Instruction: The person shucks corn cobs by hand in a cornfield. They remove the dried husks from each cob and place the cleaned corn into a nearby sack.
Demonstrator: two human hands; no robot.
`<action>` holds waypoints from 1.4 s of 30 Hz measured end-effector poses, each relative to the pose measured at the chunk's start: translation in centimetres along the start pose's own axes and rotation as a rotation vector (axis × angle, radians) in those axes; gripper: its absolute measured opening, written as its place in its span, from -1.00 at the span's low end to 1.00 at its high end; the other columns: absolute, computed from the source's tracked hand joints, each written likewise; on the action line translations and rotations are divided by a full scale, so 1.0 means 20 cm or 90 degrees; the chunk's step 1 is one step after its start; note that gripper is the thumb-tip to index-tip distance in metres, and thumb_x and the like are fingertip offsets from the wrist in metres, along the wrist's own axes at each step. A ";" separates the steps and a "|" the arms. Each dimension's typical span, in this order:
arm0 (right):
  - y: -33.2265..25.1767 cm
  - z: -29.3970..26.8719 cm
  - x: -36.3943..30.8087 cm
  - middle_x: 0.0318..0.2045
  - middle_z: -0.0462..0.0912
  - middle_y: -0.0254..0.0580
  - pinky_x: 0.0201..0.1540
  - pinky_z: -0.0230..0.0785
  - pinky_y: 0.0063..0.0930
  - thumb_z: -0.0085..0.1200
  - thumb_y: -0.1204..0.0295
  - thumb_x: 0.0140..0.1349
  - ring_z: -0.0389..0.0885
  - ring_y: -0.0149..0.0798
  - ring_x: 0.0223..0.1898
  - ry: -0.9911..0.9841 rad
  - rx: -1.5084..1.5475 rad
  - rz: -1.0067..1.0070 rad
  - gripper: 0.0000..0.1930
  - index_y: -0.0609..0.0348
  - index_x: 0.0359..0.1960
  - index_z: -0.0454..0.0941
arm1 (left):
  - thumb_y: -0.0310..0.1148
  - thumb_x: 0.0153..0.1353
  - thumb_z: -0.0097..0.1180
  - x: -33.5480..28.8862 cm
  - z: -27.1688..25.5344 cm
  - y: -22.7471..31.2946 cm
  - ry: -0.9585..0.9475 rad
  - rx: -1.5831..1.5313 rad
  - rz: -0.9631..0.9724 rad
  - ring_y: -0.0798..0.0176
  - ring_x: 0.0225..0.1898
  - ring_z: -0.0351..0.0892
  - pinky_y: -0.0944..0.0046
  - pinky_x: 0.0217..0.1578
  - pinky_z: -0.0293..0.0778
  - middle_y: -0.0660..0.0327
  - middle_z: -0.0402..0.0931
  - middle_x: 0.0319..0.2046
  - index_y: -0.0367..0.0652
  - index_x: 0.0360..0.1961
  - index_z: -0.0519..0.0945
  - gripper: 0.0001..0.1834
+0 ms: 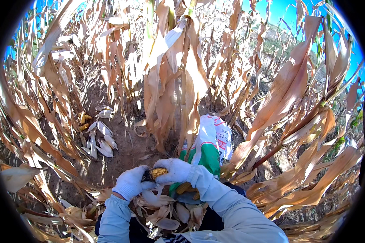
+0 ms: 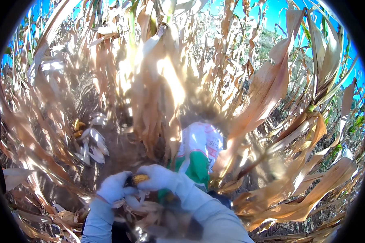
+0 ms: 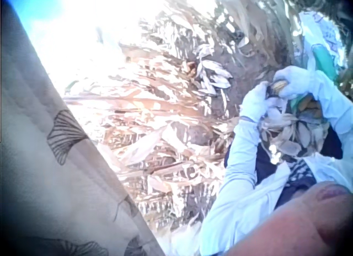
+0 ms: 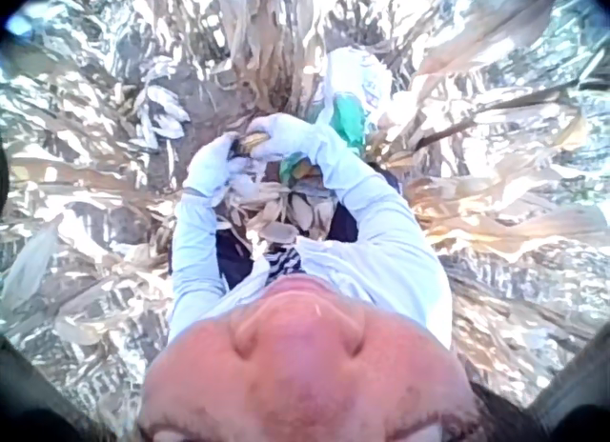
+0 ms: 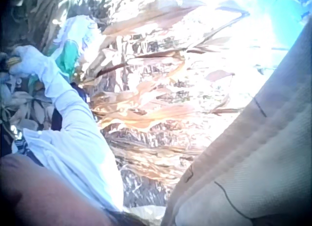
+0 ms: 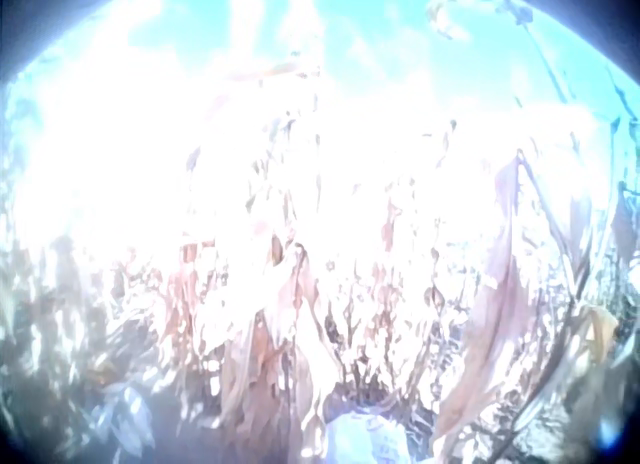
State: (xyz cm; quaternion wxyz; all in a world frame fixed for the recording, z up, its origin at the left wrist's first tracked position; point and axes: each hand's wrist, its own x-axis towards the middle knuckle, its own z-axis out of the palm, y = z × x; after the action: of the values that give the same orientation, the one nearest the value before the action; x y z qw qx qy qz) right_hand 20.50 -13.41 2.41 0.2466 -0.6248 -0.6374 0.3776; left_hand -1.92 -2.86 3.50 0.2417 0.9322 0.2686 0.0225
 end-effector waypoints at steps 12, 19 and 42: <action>0.02 0.10 0.17 -0.05 0.71 -0.05 0.11 0.54 -0.30 0.38 0.30 0.16 0.71 -0.14 -0.01 0.225 0.080 -0.079 -0.50 0.17 0.14 0.62 | 0.01 0.30 0.23 0.06 0.08 -0.08 0.188 0.047 -0.085 -0.12 -0.03 0.70 -0.08 -0.02 0.61 -0.01 0.65 -0.03 -0.11 0.19 0.52 -0.44; 0.02 0.18 0.20 -0.04 0.70 -0.10 0.12 0.52 -0.32 0.38 0.29 0.17 0.71 -0.17 0.01 0.277 0.113 -0.078 -0.53 0.16 0.11 0.62 | -0.19 0.19 0.31 0.05 0.10 -0.08 0.265 0.038 -0.112 -0.14 -0.15 0.71 -0.05 -0.11 0.60 0.05 0.70 -0.18 -0.03 0.06 0.61 -0.58; 0.04 0.35 0.27 -0.11 0.72 -0.09 -0.41 0.61 -0.48 0.05 0.03 0.53 0.71 -0.30 -0.36 0.278 1.039 0.125 -0.50 0.18 0.24 0.50 | -0.03 0.25 0.29 0.08 0.07 -0.15 0.387 -0.205 -0.190 -0.18 -0.12 0.72 -0.04 -0.07 0.59 -0.07 0.72 -0.19 -0.21 0.00 0.61 -0.51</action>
State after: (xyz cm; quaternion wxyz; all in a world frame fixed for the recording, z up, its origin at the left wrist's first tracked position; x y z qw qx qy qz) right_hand 14.95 -9.36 -3.19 0.7036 -0.3627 -0.0467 0.6093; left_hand -1.77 -0.30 0.73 0.2950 0.7838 0.4539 0.3045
